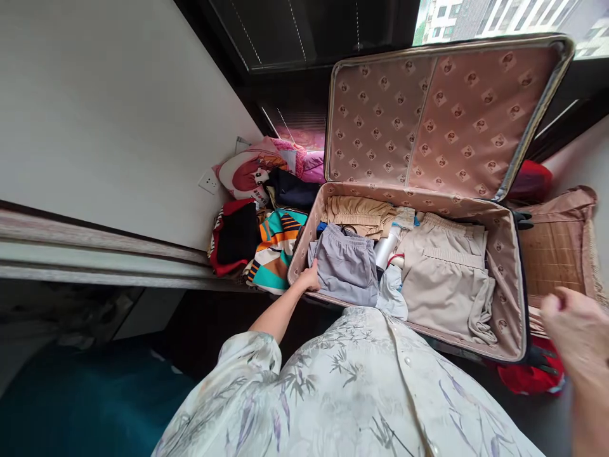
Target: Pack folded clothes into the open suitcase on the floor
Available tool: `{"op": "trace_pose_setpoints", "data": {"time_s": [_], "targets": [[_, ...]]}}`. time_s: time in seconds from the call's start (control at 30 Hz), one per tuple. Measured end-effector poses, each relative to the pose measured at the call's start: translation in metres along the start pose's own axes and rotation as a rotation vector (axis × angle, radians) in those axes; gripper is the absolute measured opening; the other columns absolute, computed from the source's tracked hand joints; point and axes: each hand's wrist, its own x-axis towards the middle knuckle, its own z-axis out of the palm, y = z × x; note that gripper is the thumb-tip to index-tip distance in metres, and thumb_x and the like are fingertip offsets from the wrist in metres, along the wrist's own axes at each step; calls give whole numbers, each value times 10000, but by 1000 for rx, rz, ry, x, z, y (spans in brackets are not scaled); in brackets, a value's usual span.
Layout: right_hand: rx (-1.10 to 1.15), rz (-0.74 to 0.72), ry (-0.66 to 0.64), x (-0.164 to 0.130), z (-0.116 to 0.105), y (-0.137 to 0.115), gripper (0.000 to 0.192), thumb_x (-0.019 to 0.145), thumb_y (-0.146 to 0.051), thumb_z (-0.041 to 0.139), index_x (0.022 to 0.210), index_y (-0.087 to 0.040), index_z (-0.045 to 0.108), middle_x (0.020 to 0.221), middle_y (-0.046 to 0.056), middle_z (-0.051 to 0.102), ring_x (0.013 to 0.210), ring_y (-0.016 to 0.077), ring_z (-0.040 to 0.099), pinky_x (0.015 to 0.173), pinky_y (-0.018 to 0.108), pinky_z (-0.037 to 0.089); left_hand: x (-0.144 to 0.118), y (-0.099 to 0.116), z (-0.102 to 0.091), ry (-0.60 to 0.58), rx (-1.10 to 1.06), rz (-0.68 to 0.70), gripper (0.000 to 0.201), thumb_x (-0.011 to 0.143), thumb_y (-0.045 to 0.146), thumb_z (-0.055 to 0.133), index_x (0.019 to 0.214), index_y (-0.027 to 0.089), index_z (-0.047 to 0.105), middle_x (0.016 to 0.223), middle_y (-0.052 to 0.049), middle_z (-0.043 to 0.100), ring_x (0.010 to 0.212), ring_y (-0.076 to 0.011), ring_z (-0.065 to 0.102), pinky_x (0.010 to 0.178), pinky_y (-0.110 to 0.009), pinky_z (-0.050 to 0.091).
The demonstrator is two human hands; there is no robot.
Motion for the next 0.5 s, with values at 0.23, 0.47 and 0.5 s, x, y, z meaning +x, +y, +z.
{"op": "trace_pose_setpoints", "data": {"time_s": [0.23, 0.47, 0.5], "targets": [[448, -609, -688, -29, 5, -234, 312, 982, -382, 523, 1211, -248, 687, 1100, 115, 695, 957, 254, 669, 832, 370, 546, -5, 1, -26, 133, -262, 57, 598, 612, 76, 713, 1204, 152, 719, 1050, -147, 758, 1028, -314, 702, 840, -318, 496], [461, -758, -861, -77, 54, -353, 414, 985, -432, 636, 1322, -192, 609, 1342, 97, 616, 1137, 237, 638, 964, 467, 562, 4, 25, -53, 70, -724, 134, 432, 746, 131, 678, 1176, 109, 709, 663, 6, 598, 550, -103, 530, 565, -211, 414], [450, -755, -866, -78, 61, -359, 422, 979, -427, 644, 1322, -184, 608, 1344, 106, 617, 1148, 249, 634, 969, 473, 554, 5, 28, -56, 34, -840, 155, 441, 745, 131, 690, 1185, 98, 699, 672, 7, 590, 542, -90, 513, 562, -202, 408]]}}
